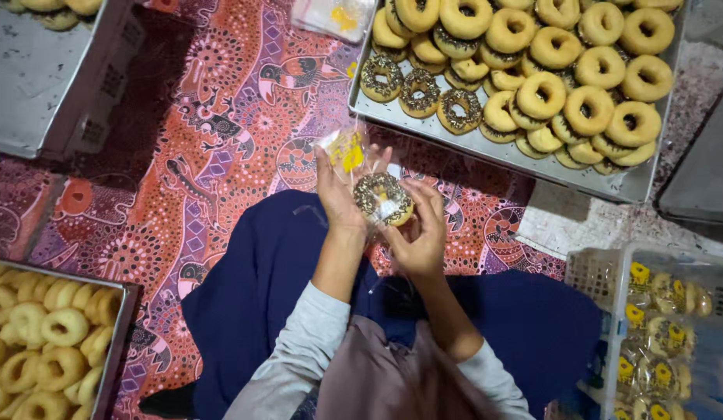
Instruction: The person sits on a patterned floor mat and repeatedly picks doughnuts from a metal tray, places them into clear plastic bags, and sets the sealed bags into a white plastic basket. The process is repeated for multiple doughnuts throughout the clip.
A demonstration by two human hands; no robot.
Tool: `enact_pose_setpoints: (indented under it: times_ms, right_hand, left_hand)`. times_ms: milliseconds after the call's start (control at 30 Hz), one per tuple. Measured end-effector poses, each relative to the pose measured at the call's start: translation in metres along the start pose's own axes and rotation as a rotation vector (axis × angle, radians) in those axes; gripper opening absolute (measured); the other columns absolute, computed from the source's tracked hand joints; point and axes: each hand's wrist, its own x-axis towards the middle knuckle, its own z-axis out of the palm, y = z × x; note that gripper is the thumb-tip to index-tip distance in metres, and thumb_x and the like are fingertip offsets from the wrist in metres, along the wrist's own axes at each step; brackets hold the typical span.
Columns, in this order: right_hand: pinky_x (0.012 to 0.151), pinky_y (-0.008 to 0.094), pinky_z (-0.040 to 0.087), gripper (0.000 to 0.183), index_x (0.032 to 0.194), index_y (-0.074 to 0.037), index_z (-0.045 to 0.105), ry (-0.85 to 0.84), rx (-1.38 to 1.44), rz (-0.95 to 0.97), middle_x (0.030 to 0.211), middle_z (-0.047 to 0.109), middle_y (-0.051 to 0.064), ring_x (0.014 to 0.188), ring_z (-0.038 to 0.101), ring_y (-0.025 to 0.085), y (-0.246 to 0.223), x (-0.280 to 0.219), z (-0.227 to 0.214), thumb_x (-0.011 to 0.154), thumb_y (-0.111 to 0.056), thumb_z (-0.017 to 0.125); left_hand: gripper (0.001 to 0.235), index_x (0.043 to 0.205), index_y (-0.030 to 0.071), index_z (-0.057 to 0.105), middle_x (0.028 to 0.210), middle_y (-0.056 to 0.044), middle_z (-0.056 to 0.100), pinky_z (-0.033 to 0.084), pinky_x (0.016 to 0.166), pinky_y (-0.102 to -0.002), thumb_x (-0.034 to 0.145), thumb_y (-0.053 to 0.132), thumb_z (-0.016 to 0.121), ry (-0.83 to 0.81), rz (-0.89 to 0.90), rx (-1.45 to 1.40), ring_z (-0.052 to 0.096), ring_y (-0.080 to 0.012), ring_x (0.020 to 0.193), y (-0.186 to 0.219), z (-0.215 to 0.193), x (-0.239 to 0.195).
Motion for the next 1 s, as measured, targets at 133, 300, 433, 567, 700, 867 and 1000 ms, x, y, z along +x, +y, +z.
enact_pose_setpoints:
  times_ms: [133,300,433,567,700,867,1000]
  right_hand:
    - [0.080,0.029,0.059,0.061,0.136,-0.008,0.066,0.050,-0.061,0.152,0.158,0.043,0.016,0.108,0.062,0.019,-0.007,0.002,-0.016,0.077,0.008,0.070]
    - [0.106,0.040,0.055,0.070,0.138,-0.007,0.067,0.041,-0.282,-0.088,0.155,0.052,0.019,0.130,0.062,0.028,-0.009,0.016,-0.023,0.070,0.009,0.072]
    - [0.104,0.036,0.055,0.064,0.139,-0.008,0.064,-0.081,-0.263,-0.019,0.153,0.053,0.020,0.128,0.063,0.027,0.004,-0.006,-0.012,0.077,0.005,0.072]
    - [0.119,0.041,0.044,0.061,0.147,-0.003,0.061,-0.222,-0.157,-0.026,0.153,0.060,0.018,0.146,0.054,0.032,0.008,-0.018,-0.014,0.087,0.010,0.064]
    - [0.098,0.032,0.054,0.052,0.139,-0.008,0.058,-0.518,0.190,0.371,0.130,0.069,0.014,0.118,0.067,0.022,0.000,-0.022,-0.011,0.088,-0.005,0.066]
    - [0.068,0.034,0.058,0.017,0.103,-0.005,0.079,-0.596,-0.287,0.046,0.090,0.077,0.014,0.077,0.076,0.023,-0.036,-0.039,0.015,0.091,-0.015,0.074]
    - [0.061,0.039,0.055,0.013,0.095,-0.003,0.077,-0.610,-0.221,0.078,0.077,0.073,0.015,0.066,0.071,0.027,-0.063,-0.030,0.038,0.097,-0.014,0.070]
  left_hand:
    - [0.069,0.149,0.008,0.041,0.135,-0.010,0.065,0.053,0.099,-0.048,0.096,0.051,0.054,0.058,-0.205,0.137,0.068,-0.0273,0.109,-0.027,0.015,-0.036]
    - [0.091,0.153,0.002,0.033,0.116,-0.023,0.050,0.043,0.094,-0.050,0.077,0.018,0.080,0.086,0.559,1.615,0.049,-0.0370,0.106,-0.016,0.015,-0.099]
    - [0.041,0.126,0.019,0.060,0.112,-0.006,0.069,0.045,0.096,-0.035,0.093,0.002,0.079,-0.292,0.714,2.064,0.061,-0.0244,0.102,0.007,0.012,-0.118]
    - [0.043,0.116,0.003,0.069,0.120,-0.011,0.069,0.036,0.112,-0.054,0.079,0.021,0.081,-0.788,0.841,1.980,0.062,-0.0330,0.118,0.036,0.027,-0.126]
    - [0.034,0.114,0.000,0.071,0.116,-0.012,0.073,0.046,0.107,-0.050,0.087,0.020,0.079,-0.703,0.918,1.971,0.069,-0.0329,0.115,0.070,0.023,-0.129]
    - [0.009,0.109,0.002,0.071,0.101,-0.010,0.079,0.062,0.094,-0.035,0.103,0.005,0.065,-0.037,0.564,1.694,0.079,-0.0200,0.095,0.099,-0.012,-0.168]
    - [0.011,0.109,-0.003,0.067,0.099,-0.013,0.077,0.060,0.084,-0.031,0.100,0.003,0.066,0.193,0.371,1.375,0.074,-0.0161,0.092,0.113,-0.036,-0.165]
